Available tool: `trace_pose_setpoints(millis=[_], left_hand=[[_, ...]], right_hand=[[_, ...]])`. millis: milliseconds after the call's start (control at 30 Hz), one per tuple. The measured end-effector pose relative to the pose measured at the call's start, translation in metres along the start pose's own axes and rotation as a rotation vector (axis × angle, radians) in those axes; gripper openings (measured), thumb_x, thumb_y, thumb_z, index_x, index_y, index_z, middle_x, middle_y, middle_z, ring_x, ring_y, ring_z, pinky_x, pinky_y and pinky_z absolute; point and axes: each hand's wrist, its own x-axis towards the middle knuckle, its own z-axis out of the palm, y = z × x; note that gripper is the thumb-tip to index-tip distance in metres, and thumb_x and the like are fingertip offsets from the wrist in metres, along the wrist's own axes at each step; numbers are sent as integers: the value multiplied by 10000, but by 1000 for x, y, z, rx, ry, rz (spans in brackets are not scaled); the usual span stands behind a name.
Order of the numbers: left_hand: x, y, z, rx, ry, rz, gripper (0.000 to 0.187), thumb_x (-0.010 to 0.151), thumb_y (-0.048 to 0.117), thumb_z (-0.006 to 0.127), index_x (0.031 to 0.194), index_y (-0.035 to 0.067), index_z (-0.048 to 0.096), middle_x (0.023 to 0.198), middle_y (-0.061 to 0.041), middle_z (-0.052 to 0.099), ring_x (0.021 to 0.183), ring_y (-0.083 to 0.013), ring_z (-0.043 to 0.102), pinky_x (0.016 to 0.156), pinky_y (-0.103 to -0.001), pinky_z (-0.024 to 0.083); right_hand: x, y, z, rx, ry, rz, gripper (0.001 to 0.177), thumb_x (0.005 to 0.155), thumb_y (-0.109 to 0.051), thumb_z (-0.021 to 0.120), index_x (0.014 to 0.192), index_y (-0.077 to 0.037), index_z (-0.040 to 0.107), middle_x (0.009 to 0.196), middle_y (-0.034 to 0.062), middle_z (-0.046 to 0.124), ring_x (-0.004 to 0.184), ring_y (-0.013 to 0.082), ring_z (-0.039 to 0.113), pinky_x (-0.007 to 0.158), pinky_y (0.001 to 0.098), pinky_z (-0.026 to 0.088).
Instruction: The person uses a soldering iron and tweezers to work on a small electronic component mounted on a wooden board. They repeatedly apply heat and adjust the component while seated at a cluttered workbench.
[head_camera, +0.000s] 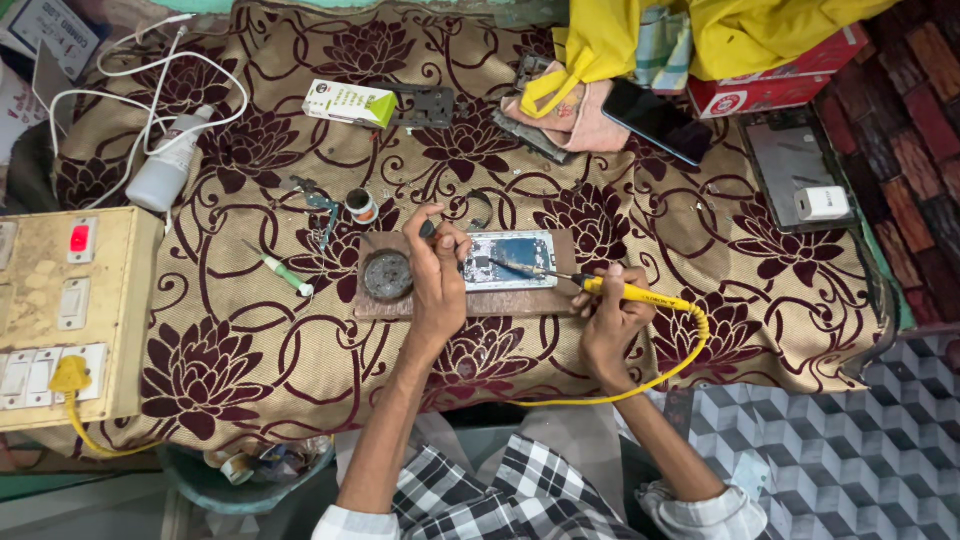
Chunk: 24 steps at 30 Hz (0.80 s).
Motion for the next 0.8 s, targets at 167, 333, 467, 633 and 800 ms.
trace_pose_setpoints(millis=[167, 333, 467, 633, 800], left_hand=[[-5, 4, 0, -71, 17, -15, 293, 1181, 276, 308, 1398, 83, 348, 817, -30, 449, 778, -143, 462, 776, -334, 470], [-4, 11, -1, -108, 33, -12, 359, 1167, 323, 340, 1360, 21, 346, 843, -32, 437, 798, -149, 440, 814, -328, 441], [4, 17, 0, -118, 18, -49, 357, 1149, 327, 322, 1349, 33, 353, 813, -22, 425, 776, -146, 445, 780, -323, 449], [2, 16, -1, -139, -1, -42, 345, 1160, 323, 319, 1351, 37, 355, 833, -30, 405, 795, -143, 435, 812, -325, 452], [1, 13, -3, -184, 2, -17, 353, 1165, 329, 344, 1346, 26, 362, 869, -28, 416, 808, -137, 431, 810, -315, 452]], right_hand=[[-4, 9, -6, 25, 51, 70, 281, 1091, -234, 551, 874, -60, 510, 656, 47, 600, 490, 90, 579, 413, 197, 408], [-8, 19, -11, 31, 72, 69, 274, 1080, -224, 589, 862, -74, 518, 694, 20, 601, 519, 48, 515, 453, 193, 405], [-4, 10, -6, 58, 64, 74, 273, 1069, -198, 585, 835, -73, 520, 626, 16, 571, 468, 43, 492, 405, 198, 370], [0, 2, -1, 81, 50, 43, 238, 1039, -167, 598, 836, -76, 513, 636, 19, 603, 453, 49, 512, 383, 204, 385], [-1, -3, 3, 91, 49, 63, 258, 1035, -161, 623, 834, -81, 483, 614, 6, 565, 453, 55, 516, 381, 208, 385]])
